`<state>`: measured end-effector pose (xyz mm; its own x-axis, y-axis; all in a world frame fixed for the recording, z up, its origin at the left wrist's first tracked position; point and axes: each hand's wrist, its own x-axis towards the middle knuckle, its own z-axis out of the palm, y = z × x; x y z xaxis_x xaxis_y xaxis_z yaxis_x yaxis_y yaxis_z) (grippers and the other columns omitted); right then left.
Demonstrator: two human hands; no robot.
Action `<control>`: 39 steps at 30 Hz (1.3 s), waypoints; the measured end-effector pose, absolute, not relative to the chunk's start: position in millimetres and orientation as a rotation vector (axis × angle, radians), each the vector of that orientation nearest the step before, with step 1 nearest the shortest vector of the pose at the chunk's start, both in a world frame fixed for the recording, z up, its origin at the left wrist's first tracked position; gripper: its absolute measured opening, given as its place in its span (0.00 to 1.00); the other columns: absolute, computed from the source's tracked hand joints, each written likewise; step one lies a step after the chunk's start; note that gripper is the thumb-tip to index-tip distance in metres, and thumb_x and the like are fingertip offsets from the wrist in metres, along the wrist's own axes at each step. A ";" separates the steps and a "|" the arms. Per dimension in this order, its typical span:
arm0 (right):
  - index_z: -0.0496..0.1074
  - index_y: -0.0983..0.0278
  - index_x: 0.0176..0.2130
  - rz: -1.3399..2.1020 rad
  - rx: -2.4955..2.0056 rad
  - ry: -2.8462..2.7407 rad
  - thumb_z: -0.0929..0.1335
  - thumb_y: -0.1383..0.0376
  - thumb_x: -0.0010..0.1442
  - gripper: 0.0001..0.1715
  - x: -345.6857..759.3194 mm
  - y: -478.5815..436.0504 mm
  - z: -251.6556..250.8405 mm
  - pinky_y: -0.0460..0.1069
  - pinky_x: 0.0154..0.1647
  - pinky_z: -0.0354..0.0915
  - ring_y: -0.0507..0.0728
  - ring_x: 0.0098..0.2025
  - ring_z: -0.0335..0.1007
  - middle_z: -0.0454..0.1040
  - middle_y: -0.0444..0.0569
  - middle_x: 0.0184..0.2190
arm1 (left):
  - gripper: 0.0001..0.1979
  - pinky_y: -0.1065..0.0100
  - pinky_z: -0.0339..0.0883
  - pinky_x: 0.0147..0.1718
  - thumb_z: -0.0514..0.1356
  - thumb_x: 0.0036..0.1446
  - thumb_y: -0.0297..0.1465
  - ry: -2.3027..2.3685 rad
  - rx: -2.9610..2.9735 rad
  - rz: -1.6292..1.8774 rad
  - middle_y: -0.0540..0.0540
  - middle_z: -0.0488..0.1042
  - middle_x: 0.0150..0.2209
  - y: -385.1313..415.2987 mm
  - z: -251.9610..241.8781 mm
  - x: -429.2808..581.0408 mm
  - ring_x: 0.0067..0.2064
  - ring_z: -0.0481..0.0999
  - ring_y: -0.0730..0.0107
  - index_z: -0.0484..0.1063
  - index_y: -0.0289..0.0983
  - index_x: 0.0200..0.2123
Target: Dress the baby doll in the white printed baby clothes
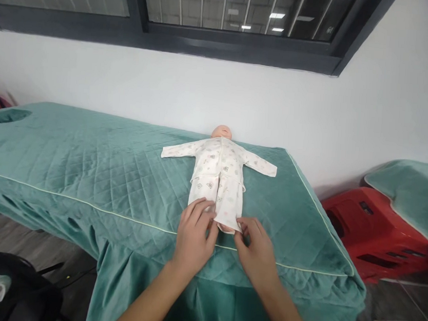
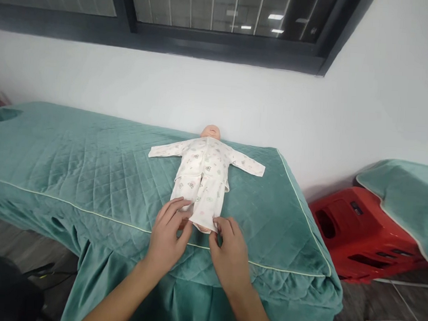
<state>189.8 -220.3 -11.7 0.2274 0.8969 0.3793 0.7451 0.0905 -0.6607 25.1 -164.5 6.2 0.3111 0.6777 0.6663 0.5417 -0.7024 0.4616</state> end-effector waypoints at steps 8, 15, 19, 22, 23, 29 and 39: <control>0.66 0.61 0.51 0.112 -1.727 -1.677 0.61 0.66 0.65 0.15 187.0 -229.3 -22.2 0.55 0.43 0.66 0.60 0.44 0.68 0.70 0.52 0.42 | 0.11 0.56 0.64 0.56 0.53 0.63 0.22 1.133 2.374 1.298 0.43 0.68 0.56 -174.6 -11.3 4.4 0.60 0.65 0.62 0.69 0.39 0.45; 0.60 0.62 0.59 0.084 -1.532 -1.933 0.62 0.74 0.61 0.28 165.5 -213.0 -0.9 0.58 0.56 0.61 0.62 0.58 0.59 0.65 0.55 0.56 | 0.17 0.56 0.65 0.53 0.55 0.62 0.26 1.392 2.259 1.171 0.41 0.67 0.53 -160.7 -35.7 -18.3 0.55 0.67 0.60 0.62 0.39 0.54; 0.65 0.63 0.55 -0.045 -1.621 -2.049 0.64 0.75 0.59 0.24 147.5 -190.8 6.3 0.60 0.52 0.59 0.64 0.55 0.61 0.68 0.53 0.53 | 0.03 0.58 0.65 0.42 0.55 0.62 0.27 1.489 2.257 1.026 0.45 0.71 0.39 -144.9 -32.5 -13.5 0.42 0.69 0.61 0.66 0.38 0.39; 0.70 0.63 0.45 -0.122 -1.720 -2.027 0.65 0.74 0.60 0.14 141.9 -178.1 6.7 0.58 0.46 0.60 0.63 0.49 0.64 0.72 0.52 0.48 | 0.03 0.60 0.63 0.39 0.54 0.60 0.24 1.489 2.247 0.957 0.47 0.71 0.35 -141.0 -26.6 -12.5 0.39 0.68 0.62 0.65 0.38 0.34; 0.70 0.62 0.42 -0.129 -1.735 -2.018 0.65 0.75 0.60 0.12 142.0 -175.9 7.1 0.58 0.44 0.60 0.63 0.48 0.64 0.72 0.51 0.46 | 0.03 0.61 0.62 0.38 0.54 0.60 0.24 1.475 2.216 0.965 0.48 0.71 0.34 -141.7 -24.3 -13.2 0.38 0.68 0.63 0.65 0.38 0.34; 0.69 0.63 0.39 -0.176 -1.604 -1.881 0.66 0.73 0.60 0.07 149.5 -185.7 10.5 0.56 0.43 0.61 0.62 0.47 0.64 0.72 0.52 0.45 | 0.04 0.67 0.62 0.35 0.54 0.61 0.28 1.398 1.977 1.132 0.50 0.69 0.32 -158.0 -8.0 -20.4 0.35 0.68 0.69 0.64 0.38 0.32; 0.69 0.59 0.44 0.047 -1.390 -1.890 0.65 0.68 0.63 0.08 170.5 -200.3 4.0 0.60 0.55 0.63 0.63 0.58 0.62 0.68 0.53 0.54 | 0.11 0.64 0.65 0.48 0.55 0.55 0.23 1.195 1.709 1.173 0.47 0.71 0.46 -158.8 -17.4 -34.6 0.49 0.70 0.66 0.69 0.40 0.41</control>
<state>170.5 -200.3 4.0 -0.1039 0.8257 0.5544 0.7968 0.4027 -0.4504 -34.6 -158.8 -17.4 0.1514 0.9518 0.2666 0.2838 -0.3003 0.9106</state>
